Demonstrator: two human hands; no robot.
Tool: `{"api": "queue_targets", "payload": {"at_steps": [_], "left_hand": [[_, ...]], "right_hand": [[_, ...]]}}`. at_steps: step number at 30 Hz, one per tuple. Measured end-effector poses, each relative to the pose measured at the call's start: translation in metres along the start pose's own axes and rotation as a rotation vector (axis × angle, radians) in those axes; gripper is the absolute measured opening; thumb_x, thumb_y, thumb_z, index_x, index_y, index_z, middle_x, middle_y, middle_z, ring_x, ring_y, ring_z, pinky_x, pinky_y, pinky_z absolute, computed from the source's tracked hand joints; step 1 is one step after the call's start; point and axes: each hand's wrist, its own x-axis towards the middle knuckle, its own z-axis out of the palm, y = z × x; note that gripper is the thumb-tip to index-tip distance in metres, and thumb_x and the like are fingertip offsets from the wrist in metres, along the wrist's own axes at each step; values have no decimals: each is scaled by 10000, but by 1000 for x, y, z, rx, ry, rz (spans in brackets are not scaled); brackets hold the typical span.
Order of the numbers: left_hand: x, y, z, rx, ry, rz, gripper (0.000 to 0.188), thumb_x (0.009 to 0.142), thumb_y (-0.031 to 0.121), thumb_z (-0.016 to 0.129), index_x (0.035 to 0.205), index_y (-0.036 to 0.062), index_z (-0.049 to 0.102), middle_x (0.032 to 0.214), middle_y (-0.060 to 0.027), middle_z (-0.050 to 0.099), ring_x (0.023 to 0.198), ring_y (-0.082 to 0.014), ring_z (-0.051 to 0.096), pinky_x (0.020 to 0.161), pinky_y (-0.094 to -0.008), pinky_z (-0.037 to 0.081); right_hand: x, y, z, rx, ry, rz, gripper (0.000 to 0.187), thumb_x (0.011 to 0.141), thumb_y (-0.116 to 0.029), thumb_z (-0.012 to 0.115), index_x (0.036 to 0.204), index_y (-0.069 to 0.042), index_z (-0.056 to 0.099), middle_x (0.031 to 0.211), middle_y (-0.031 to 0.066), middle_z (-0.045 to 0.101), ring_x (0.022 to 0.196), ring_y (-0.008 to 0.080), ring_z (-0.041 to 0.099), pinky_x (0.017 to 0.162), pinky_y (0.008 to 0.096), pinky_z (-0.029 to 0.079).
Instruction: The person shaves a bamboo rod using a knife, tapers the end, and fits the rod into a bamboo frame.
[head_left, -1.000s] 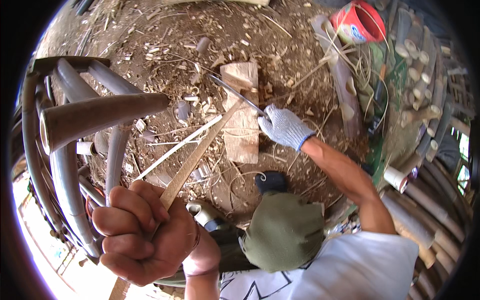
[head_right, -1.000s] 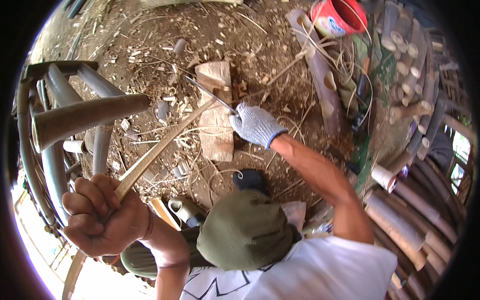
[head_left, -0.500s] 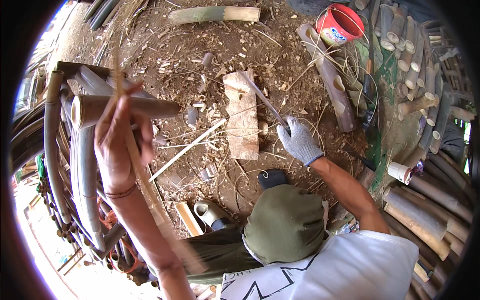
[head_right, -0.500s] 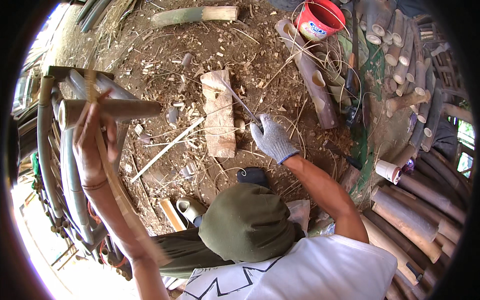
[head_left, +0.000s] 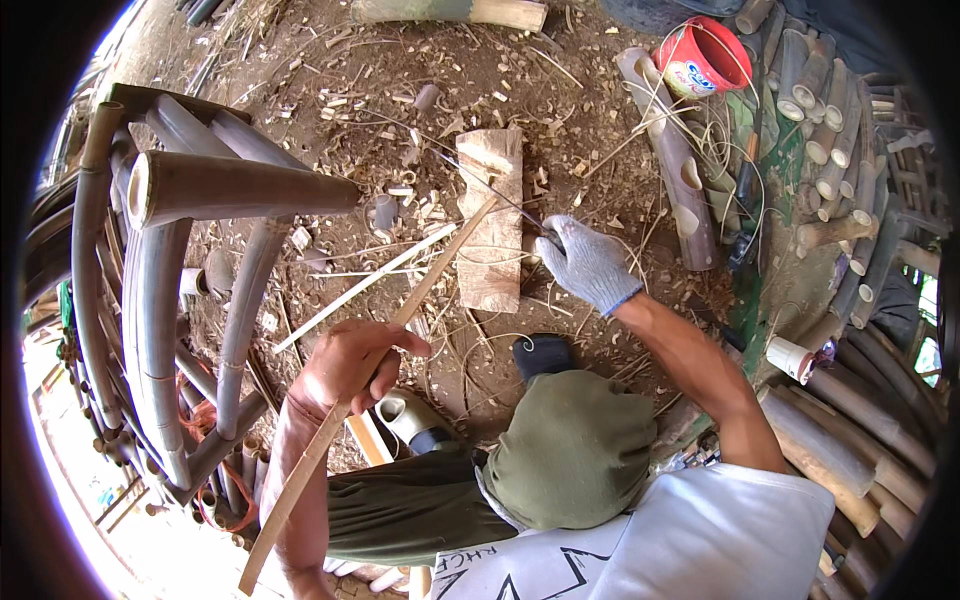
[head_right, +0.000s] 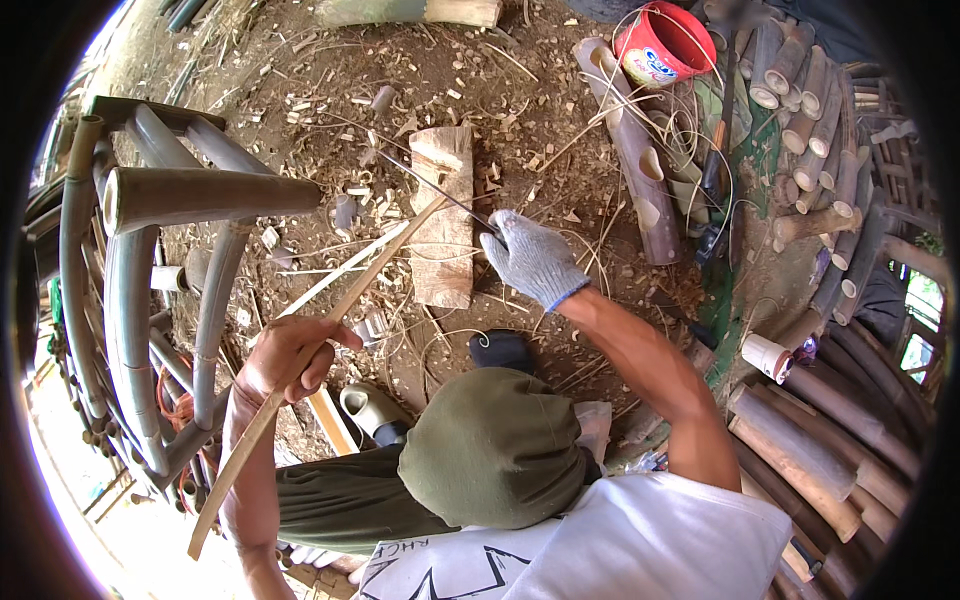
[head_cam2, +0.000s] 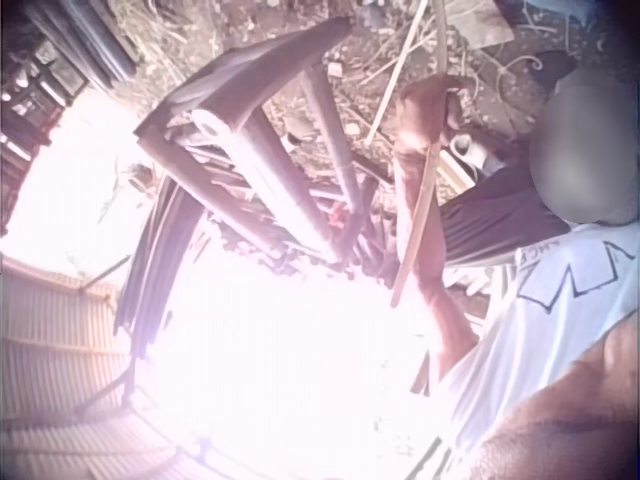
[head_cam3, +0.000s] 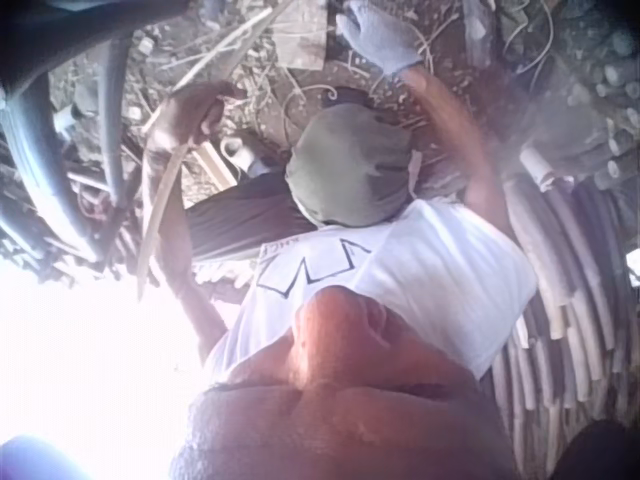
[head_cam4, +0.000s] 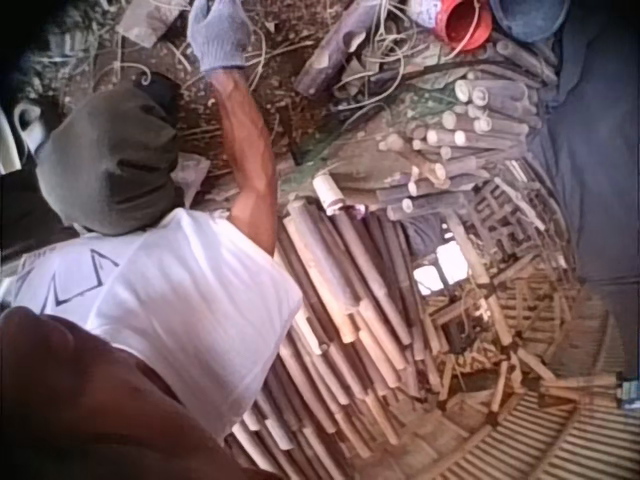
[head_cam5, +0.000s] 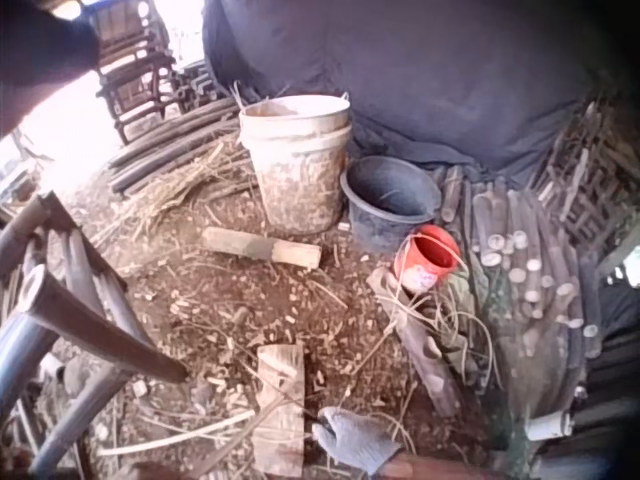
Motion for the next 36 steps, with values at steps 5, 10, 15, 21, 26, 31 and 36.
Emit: {"api": "queue_targets", "payload": {"at_steps": [5,10,15,21,26,31,36], "left_hand": [[0,4,4,-74,-34,6,455,1071,220,316,1059,-75,662,465,-15,463,296,-90,413,280,-201,342],[1,3,13,-24,-14,63,431,1066,194,328,1057,-78,662,473,-11,473,302,-87,422,284,-197,344],[-5,-17,24,-161,-8,14,437,1071,236,355,1107,-78,657,482,-5,465,320,-79,424,301,-191,345],[-90,11,79,46,166,256,439,1061,312,397,1055,-12,695,475,4,436,326,-65,385,304,-202,309],[-143,-11,97,59,185,504,396,1055,303,455,1039,-7,701,436,18,434,317,-65,397,307,-229,291],[-108,-3,115,140,379,822,332,1057,310,509,1045,54,721,548,84,464,414,-23,367,368,-216,288],[-103,-14,156,-27,104,993,289,1024,297,587,1054,16,648,726,-15,613,611,-98,574,552,-247,457]], "right_hand": [[11,-19,8,112,128,-206,296,970,-342,558,1003,-52,602,837,167,659,714,365,673,612,454,532],[28,0,21,-170,-143,42,296,959,-343,553,877,-59,577,723,166,635,573,371,623,540,489,505],[3,-15,22,139,198,-95,187,929,-252,574,948,-72,623,742,158,629,698,345,658,614,447,525],[8,-55,-56,-256,347,-541,156,858,-226,642,857,-77,596,747,139,630,673,300,651,594,405,522],[40,-4,-110,11,569,148,371,942,-345,521,872,3,630,678,212,616,621,389,629,563,483,511],[22,-145,-171,1409,301,-15,275,912,-278,699,1039,-38,657,725,51,643,491,122,568,444,283,505],[19,-178,-225,1308,435,-154,310,899,-374,722,884,-66,698,711,14,638,521,97,527,475,275,434]]}}
